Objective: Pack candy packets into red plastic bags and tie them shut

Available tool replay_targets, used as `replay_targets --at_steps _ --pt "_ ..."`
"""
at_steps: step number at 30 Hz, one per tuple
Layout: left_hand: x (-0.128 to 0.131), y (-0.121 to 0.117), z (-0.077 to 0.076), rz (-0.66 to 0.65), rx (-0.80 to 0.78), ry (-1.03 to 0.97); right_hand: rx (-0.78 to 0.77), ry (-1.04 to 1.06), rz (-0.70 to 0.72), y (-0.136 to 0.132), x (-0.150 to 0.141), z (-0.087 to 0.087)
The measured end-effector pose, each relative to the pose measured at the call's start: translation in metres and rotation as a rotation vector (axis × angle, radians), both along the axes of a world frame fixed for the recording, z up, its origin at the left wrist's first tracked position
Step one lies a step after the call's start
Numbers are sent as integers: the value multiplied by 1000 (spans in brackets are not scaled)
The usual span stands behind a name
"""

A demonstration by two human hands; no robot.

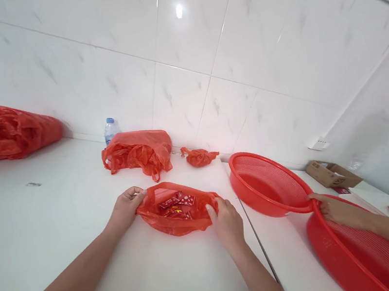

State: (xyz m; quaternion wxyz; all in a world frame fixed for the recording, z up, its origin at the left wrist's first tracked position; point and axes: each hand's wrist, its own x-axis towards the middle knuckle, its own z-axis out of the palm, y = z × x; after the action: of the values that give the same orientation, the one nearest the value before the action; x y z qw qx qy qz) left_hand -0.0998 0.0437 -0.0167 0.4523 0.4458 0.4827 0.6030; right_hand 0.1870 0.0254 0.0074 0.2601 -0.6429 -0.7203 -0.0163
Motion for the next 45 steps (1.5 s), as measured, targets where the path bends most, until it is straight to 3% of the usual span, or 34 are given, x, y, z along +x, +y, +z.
replay_targets --at_steps 3,6,9,12,16,21,24,26,32,38,41,45 --pt "0 0 1 -2 24 -32 -173 75 -72 13 3 -14" --pt "0 -3 4 -7 55 -70 -232 202 -93 20 5 -29" --pt "0 -6 10 8 71 -129 -196 404 -56 20 6 -34" --pt "-1 -6 22 16 95 -148 -76 608 29 15 5 -24" --pt "1 0 59 6 146 -190 36 752 70 7 2 11" --pt "16 0 130 -78 297 -231 238 895 76 3 3 58" --pt "26 -2 160 -91 346 -189 317 943 34 0 9 70" --pt "29 -2 168 -86 336 -162 320 1000 26 -3 16 70" --pt "22 3 156 -83 378 -233 484 1233 -9 -12 36 65" --pt "21 -2 126 -102 275 -282 154 1176 16 -10 27 66" --pt "17 -15 104 -66 247 -231 119 1201 152 -3 19 55" --pt "-1 -39 73 18 353 -51 87 1277 368 8 22 24"
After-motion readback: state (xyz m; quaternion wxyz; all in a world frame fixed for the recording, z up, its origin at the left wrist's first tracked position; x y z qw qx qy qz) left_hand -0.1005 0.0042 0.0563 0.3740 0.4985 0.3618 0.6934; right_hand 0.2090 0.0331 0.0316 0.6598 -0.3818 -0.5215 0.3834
